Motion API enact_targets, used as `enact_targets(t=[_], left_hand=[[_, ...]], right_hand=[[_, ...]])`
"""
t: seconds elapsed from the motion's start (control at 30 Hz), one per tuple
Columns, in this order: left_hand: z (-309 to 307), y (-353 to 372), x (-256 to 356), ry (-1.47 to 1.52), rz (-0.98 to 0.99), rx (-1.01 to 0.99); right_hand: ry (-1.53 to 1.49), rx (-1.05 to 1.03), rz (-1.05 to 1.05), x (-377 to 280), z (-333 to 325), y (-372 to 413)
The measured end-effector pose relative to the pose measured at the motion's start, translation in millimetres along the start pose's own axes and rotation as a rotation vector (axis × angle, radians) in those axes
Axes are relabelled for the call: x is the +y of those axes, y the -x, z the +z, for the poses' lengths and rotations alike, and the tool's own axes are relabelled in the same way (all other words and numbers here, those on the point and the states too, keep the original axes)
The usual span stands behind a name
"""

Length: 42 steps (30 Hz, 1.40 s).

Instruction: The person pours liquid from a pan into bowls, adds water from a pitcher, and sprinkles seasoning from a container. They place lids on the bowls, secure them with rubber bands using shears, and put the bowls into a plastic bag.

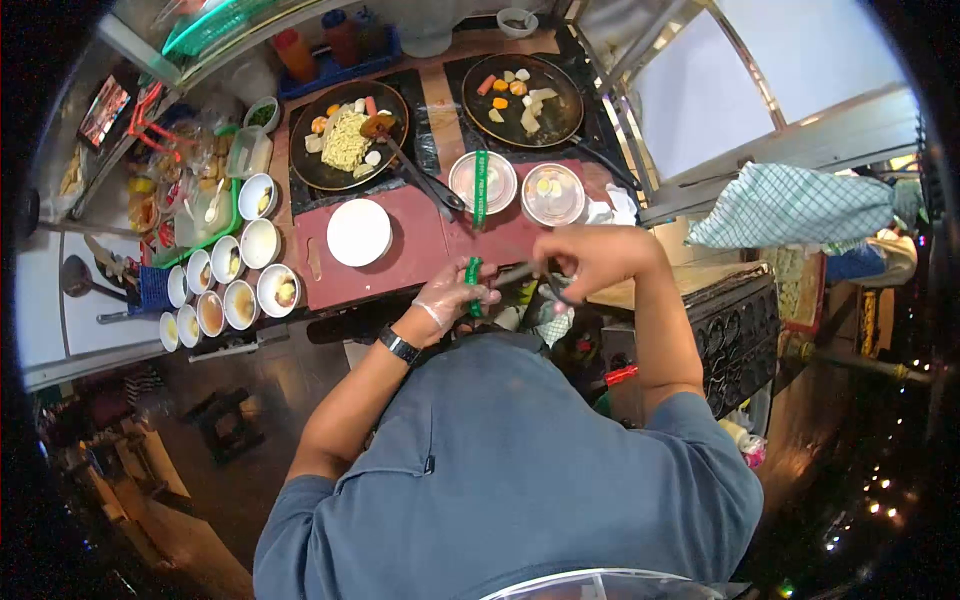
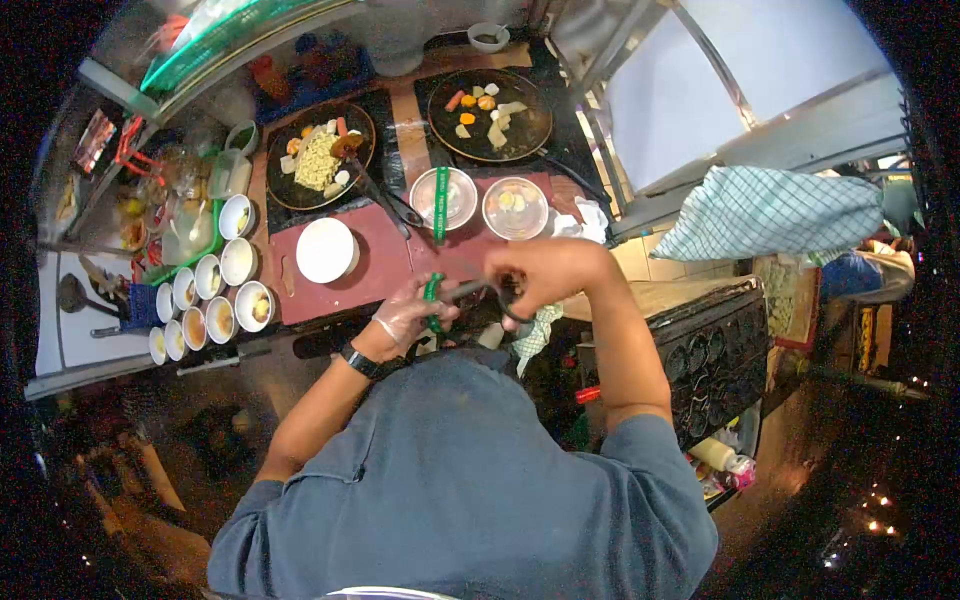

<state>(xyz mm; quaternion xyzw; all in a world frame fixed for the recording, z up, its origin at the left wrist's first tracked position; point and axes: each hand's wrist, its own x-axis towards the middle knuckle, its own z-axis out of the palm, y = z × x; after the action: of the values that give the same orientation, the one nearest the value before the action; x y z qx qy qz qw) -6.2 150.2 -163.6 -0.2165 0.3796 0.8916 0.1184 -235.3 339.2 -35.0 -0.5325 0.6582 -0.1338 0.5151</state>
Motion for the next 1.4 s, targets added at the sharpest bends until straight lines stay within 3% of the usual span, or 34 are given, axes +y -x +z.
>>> enact_targets(t=[0.07, 0.13, 0.23, 0.37, 0.7, 0.8, 1.0, 1.13, 1.2, 1.27, 1.4], left_hand=[[-3.5, 9.4, 2.8, -0.066, -0.021, -0.023], [-3.5, 14.1, -1.2, -0.077, -0.016, -0.038], [0.8, 24.0, 2.2, -0.098, -0.020, 0.027], [-3.8, 39.6, 4.5, -0.123, -0.012, 0.042], [-23.2, 63.2, 6.0, -0.062, 0.055, 0.063], [-25.4, 64.0, 15.7, -0.177, 0.043, 0.050], [-28.5, 63.5, 34.7, -0.167, 0.040, -0.088], [-27.2, 67.7, 40.4, -0.367, 0.097, -0.131], [-26.5, 73.0, 42.5, -0.398, 0.148, -0.173], [-14.0, 84.4, 55.1, -0.337, 0.174, -0.250], [-4.1, 87.3, 61.9, -0.640, 0.231, -0.341]], right_hand=[[0.218, 0.529, -0.177, -10.7, -9.9, -16.2], [0.309, 0.720, -0.280, -1.3, -26.8, -66.2], [0.466, 0.658, -0.267, 21.5, -36.2, -120.7], [0.474, 0.587, -0.227, 20.9, -35.0, -136.7], [0.519, 0.457, -0.283, 12.8, -12.9, -118.2], [0.524, 0.436, -0.283, 6.1, -3.6, -109.7], [0.524, 0.355, -0.231, 0.4, 6.1, -99.0], [0.429, 0.523, -0.320, -1.7, 17.7, -82.7], [0.111, 0.926, -0.221, -34.5, 39.6, -59.4], [-0.333, 0.945, -0.180, -50.5, 76.1, -65.5], [-0.550, 1.050, -0.090, -79.8, 117.5, -81.6]])
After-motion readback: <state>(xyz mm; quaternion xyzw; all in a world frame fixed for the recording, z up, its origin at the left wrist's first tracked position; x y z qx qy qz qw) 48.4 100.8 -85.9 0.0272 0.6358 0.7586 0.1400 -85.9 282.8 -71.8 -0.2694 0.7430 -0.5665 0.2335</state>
